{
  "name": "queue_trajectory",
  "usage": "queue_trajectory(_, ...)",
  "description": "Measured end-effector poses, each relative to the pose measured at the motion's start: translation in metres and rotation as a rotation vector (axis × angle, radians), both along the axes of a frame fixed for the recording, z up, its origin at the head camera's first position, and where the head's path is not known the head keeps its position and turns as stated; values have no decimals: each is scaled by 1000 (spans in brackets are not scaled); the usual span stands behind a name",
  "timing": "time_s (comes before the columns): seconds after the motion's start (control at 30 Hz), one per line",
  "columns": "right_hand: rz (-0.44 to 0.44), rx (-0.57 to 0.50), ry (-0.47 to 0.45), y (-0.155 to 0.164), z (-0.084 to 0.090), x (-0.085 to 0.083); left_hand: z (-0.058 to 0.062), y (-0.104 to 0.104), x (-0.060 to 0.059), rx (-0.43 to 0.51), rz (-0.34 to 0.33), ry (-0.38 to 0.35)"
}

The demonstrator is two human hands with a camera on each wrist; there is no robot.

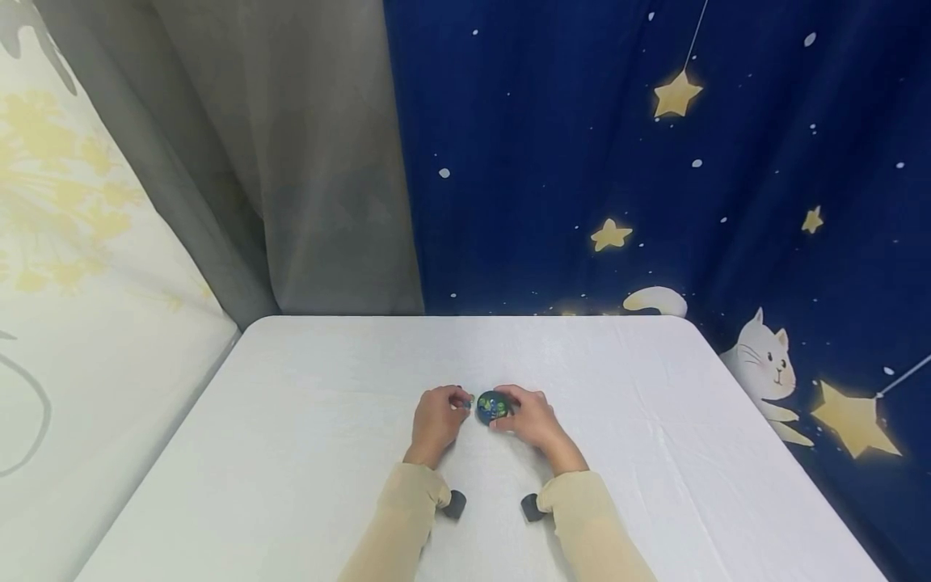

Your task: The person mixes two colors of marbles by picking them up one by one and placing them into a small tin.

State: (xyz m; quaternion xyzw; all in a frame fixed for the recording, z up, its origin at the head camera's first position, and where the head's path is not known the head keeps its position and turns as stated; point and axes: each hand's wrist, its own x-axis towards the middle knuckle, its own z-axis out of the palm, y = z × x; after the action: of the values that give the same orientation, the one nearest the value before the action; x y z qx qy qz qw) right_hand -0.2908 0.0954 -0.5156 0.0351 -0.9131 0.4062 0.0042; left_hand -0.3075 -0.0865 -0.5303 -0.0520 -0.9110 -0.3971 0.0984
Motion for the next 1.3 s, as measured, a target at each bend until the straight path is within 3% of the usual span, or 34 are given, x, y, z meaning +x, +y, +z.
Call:
queue_trajectory(0.4,3,-7,1,2,-1,1,6,-5,0,68,-22,6)
queue_trajectory(0.8,6,-8,-5,2,-1,0,9,-4,-3,193,-19,12)
queue_trajectory(1.3,10,-3,8,2,-1,-1,21,-1,-3,354,-99,-29)
